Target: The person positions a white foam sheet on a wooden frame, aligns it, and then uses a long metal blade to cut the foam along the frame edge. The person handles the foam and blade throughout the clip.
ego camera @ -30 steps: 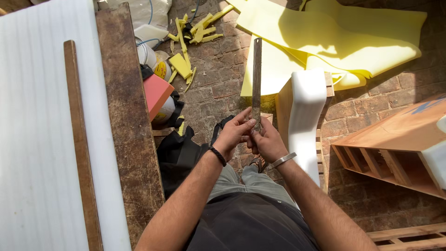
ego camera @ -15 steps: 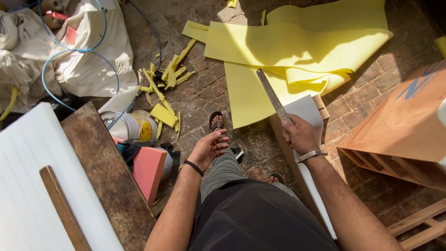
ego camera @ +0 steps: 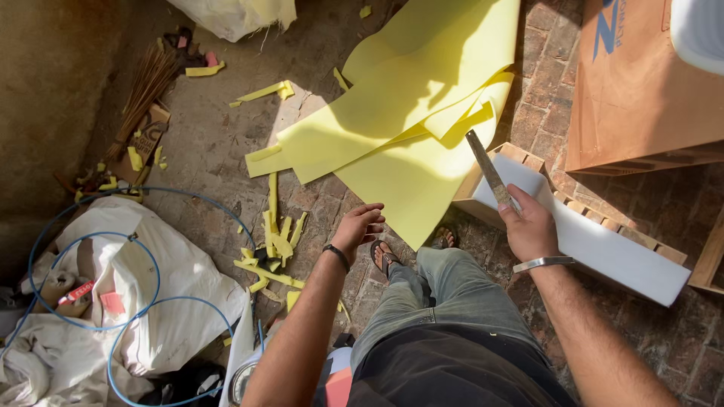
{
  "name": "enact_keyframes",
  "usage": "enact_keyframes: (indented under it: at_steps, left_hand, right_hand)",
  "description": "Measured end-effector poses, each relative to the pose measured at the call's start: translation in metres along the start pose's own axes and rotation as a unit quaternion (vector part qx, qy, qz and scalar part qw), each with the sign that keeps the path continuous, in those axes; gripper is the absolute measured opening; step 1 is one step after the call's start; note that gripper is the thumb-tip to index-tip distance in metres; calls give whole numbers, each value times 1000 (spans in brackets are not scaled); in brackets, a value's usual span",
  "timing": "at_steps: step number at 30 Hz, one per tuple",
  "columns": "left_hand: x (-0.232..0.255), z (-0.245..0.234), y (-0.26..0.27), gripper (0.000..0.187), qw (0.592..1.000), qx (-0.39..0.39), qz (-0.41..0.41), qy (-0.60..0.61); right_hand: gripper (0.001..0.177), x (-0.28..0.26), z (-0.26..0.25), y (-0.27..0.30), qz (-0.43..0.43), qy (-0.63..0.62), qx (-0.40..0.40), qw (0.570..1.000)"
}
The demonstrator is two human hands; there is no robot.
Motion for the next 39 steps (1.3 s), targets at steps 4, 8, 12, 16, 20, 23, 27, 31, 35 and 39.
enact_keyframes:
  at_steps: [4, 8, 12, 16, 20, 23, 27, 31, 35, 39]
  left_hand:
    - [13, 59, -40, 34, 997, -51, 3, -49]
    - [-7, 111, -56, 34, 986, -106, -35, -127]
    - [-30, 130, -84, 33, 977, -151, -25, -148]
    - [-52, 134, -123, 27, 972, -155, -13, -177]
    - [-53, 146, -183, 24, 965, -130, -1, -230]
    - [-56, 169, -230, 25, 961, -124, 21, -245]
    - [-58, 213, -288, 23, 944, -118, 49, -303]
    - [-59, 255, -328, 21, 931, -135, 58, -334]
    - [-66, 276, -360, 21, 942, -127, 48, -308]
    - [-72, 289, -381, 21, 953, -132, 51, -269]
  right_hand:
    - [49, 4, -13, 9, -9, 37, 91, 995]
    - [60, 23, -22, 14, 107, 61, 123, 985]
    - [59, 55, 1, 2, 201, -38, 124, 971]
    - [51, 91, 22, -28, 238, -125, 123, 955]
    - [53, 75, 20, -84, 37, 44, 213, 975]
    - [57, 113, 47, -123, 145, 74, 152, 975]
    - [56, 140, 72, -159, 154, 121, 143, 970]
    - [56, 157, 90, -190, 152, 138, 135, 969]
    - [52, 157, 94, -208, 62, 136, 175, 973]
    - [53, 167, 103, -219, 88, 154, 156, 972]
Point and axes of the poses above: each hand's wrist, its own y-axis away from the middle knuckle, its own z-axis out of the palm, x = y × z, the point moved 8 cm from there along -y, towards the middle knuckle, and after that the axes turned 8 degrees about z, right-handed, at the moved point
